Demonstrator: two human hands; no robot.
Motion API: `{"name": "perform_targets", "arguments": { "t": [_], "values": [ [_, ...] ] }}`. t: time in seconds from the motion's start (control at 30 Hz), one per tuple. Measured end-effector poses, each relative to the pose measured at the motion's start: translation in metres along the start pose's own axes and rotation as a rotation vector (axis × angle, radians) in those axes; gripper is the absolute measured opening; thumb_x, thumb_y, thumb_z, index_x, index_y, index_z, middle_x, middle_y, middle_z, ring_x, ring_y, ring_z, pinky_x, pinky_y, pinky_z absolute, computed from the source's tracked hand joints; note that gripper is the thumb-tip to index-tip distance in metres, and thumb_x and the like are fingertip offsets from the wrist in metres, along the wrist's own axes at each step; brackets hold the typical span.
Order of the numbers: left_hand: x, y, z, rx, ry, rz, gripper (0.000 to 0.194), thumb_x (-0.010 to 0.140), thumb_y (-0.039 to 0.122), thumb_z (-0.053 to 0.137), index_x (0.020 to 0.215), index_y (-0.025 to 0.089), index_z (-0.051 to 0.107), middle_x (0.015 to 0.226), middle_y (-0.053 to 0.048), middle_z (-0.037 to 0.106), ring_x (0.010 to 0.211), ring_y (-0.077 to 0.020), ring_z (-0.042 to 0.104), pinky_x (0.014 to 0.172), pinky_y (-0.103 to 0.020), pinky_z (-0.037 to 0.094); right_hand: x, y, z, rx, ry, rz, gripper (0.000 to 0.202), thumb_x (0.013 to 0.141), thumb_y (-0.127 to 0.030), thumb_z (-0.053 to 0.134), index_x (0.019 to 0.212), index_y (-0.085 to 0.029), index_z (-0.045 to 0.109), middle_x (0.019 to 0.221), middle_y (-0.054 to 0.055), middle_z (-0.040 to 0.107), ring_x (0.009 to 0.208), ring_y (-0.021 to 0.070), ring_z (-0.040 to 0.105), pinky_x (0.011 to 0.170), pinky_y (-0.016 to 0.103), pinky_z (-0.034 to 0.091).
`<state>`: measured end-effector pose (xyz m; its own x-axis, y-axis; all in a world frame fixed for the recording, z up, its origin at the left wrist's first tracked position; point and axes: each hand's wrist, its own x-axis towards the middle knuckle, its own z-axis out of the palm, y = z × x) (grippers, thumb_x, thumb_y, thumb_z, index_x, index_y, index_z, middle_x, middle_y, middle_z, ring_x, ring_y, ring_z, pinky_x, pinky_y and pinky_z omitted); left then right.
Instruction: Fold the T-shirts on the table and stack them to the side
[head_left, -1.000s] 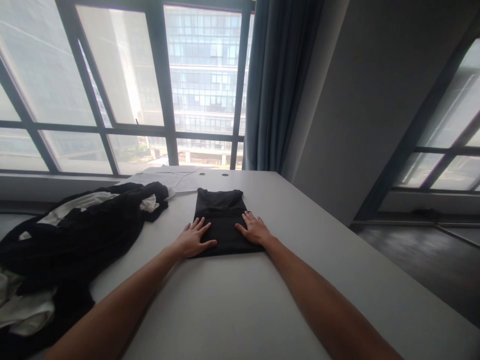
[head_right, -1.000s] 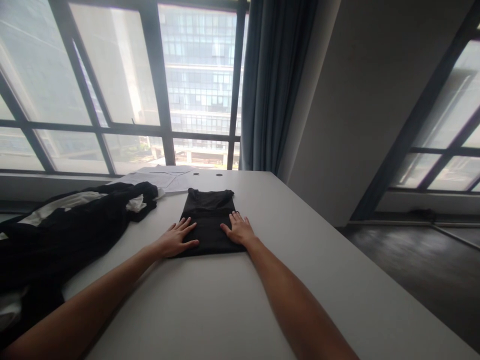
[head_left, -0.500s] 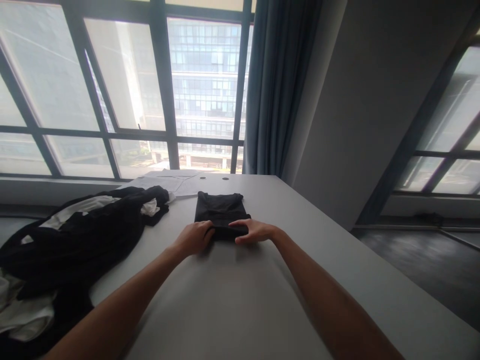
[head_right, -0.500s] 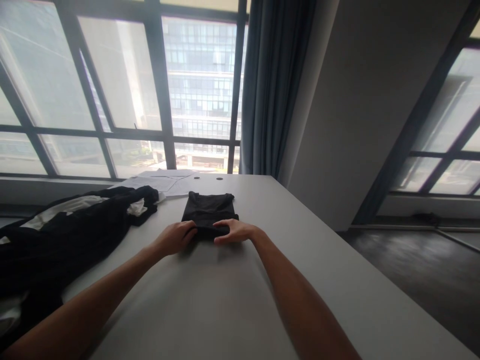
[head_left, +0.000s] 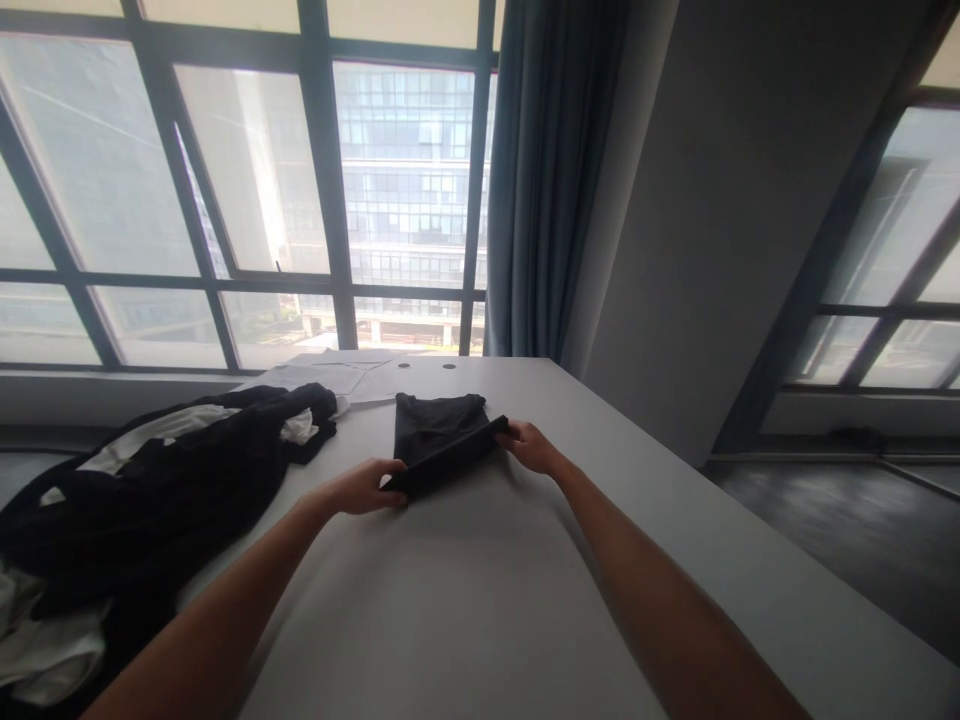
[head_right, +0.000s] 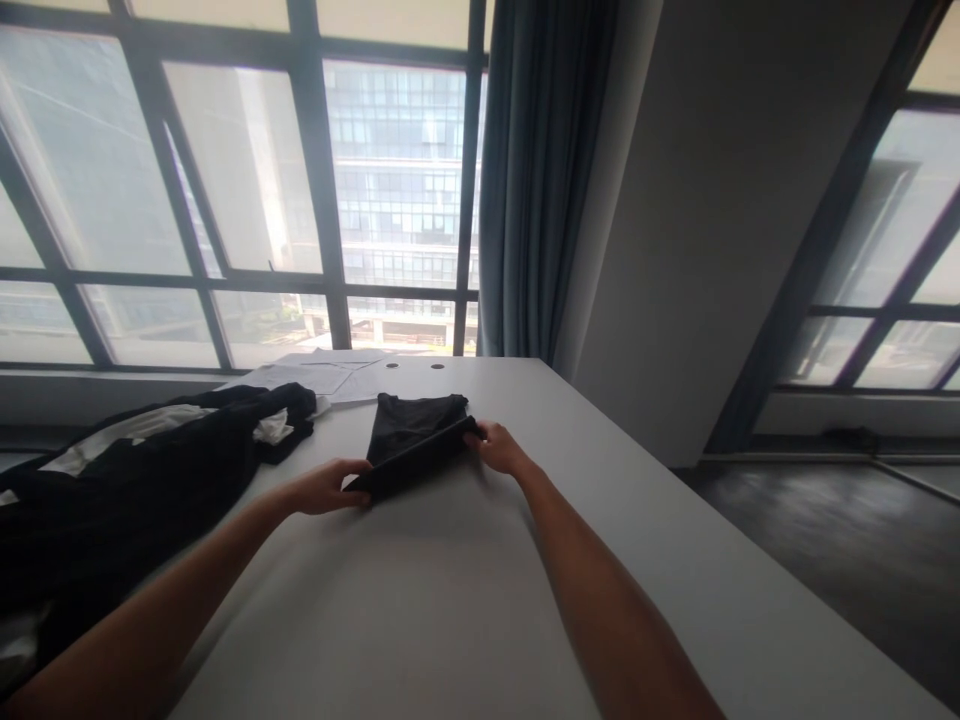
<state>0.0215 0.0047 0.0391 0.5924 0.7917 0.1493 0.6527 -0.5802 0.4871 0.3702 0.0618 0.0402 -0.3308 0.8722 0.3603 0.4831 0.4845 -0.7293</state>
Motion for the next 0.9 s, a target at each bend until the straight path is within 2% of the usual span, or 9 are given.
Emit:
{"name": "perform_targets", "arguments": {
  "t": [0.1, 0.2, 0.23, 0.3, 0.43, 0.53, 0.7, 0.8, 0.9],
  "values": [
    [0.004, 0.006, -0.003, -0.101, 0.209, 0.034, 0.024, 0.077, 0.040, 0.064, 0.086, 0.018, 0.069, 0.071, 0.000, 0.068, 0.062, -0.0158, 0.060, 0.060, -0.026, 0.048, 0.002, 0.004, 0.000, 0.051, 0.115, -0.011, 0.046, 0.082, -0.058, 0.055, 0.094, -0.015, 0.067, 0.088, 0.005, 0.071, 0.086, 0.0238, 0.062, 0.079, 0.035, 0.050],
    [0.011, 0.008, -0.003, -0.336, 0.560, 0.047, 0.033, 0.077, 0.044, 0.065, 0.095, 0.016, 0.067, 0.072, -0.002, 0.068, 0.066, -0.0173, 0.063, 0.066, -0.030, 0.052, 0.002, 0.001, -0.002, 0.128, 0.173, -0.010, 0.054, 0.082, -0.065, 0.052, 0.097, -0.014, 0.064, 0.091, 0.007, 0.069, 0.086, 0.0239, 0.062, 0.078, 0.035, 0.050],
    [0.012, 0.008, -0.002, -0.417, 0.623, 0.057, 0.040, 0.077, 0.047, 0.067, 0.101, 0.016, 0.067, 0.077, -0.003, 0.070, 0.071, -0.0191, 0.065, 0.071, -0.032, 0.054, 0.002, 0.000, -0.002, 0.160, 0.191, -0.001, 0.055, 0.082, -0.066, 0.052, 0.098, -0.014, 0.063, 0.091, 0.007, 0.069, 0.085, 0.0239, 0.062, 0.077, 0.035, 0.050],
    [0.013, 0.006, 0.004, -0.492, 0.591, 0.077, 0.053, 0.072, 0.052, 0.073, 0.109, 0.015, 0.067, 0.089, -0.007, 0.073, 0.086, -0.0242, 0.068, 0.082, -0.039, 0.054, 0.001, -0.002, -0.001, 0.224, 0.230, 0.025, 0.058, 0.082, -0.068, 0.051, 0.099, -0.014, 0.063, 0.091, 0.008, 0.069, 0.084, 0.0236, 0.062, 0.075, 0.034, 0.050],
    [0.011, 0.003, 0.022, -0.378, 0.350, -0.006, 0.056, 0.065, 0.056, 0.078, 0.105, 0.017, 0.073, 0.094, -0.007, 0.075, 0.097, -0.0315, 0.066, 0.091, -0.046, 0.052, 0.000, -0.004, 0.002, 0.253, 0.249, 0.074, 0.062, 0.079, -0.072, 0.052, 0.100, -0.014, 0.062, 0.089, 0.007, 0.069, 0.083, 0.0228, 0.062, 0.074, 0.034, 0.050],
    [0.014, 0.008, 0.027, -0.501, 0.418, -0.026, 0.059, 0.075, 0.063, 0.067, 0.106, 0.013, 0.072, 0.091, -0.008, 0.075, 0.091, -0.0298, 0.067, 0.085, -0.045, 0.055, -0.002, -0.007, 0.000, 0.264, 0.223, 0.081, 0.064, 0.078, -0.073, 0.054, 0.101, -0.014, 0.063, 0.091, 0.007, 0.069, 0.086, 0.0234, 0.063, 0.079, 0.035, 0.052],
    [0.020, 0.027, 0.013, -0.720, 0.572, 0.033, 0.068, 0.077, 0.064, 0.065, 0.120, 0.011, 0.062, 0.101, -0.011, 0.073, 0.095, -0.0280, 0.067, 0.084, -0.040, 0.056, -0.007, -0.026, -0.015, 0.407, 0.188, 0.049, 0.062, 0.076, -0.069, 0.063, 0.107, -0.016, 0.066, 0.096, 0.007, 0.072, 0.092, 0.0257, 0.066, 0.088, 0.040, 0.052],
    [0.019, 0.029, 0.005, -0.665, 0.608, 0.020, 0.066, 0.079, 0.064, 0.063, 0.119, 0.011, 0.062, 0.102, -0.011, 0.073, 0.094, -0.0283, 0.068, 0.082, -0.038, 0.056, -0.007, -0.035, -0.017, 0.502, 0.170, 0.034, 0.062, 0.078, -0.066, 0.063, 0.113, -0.015, 0.065, 0.097, 0.008, 0.073, 0.089, 0.0260, 0.068, 0.087, 0.040, 0.054],
    [0.017, 0.020, 0.007, -0.486, 0.645, -0.071, 0.058, 0.085, 0.060, 0.055, 0.118, 0.013, 0.061, 0.102, -0.010, 0.073, 0.094, -0.0283, 0.068, 0.081, -0.039, 0.056, -0.005, -0.033, -0.008, 0.420, 0.204, 0.055, 0.059, 0.081, -0.064, 0.059, 0.115, -0.015, 0.065, 0.096, 0.009, 0.073, 0.086, 0.0255, 0.068, 0.083, 0.039, 0.055]
  ]
}}
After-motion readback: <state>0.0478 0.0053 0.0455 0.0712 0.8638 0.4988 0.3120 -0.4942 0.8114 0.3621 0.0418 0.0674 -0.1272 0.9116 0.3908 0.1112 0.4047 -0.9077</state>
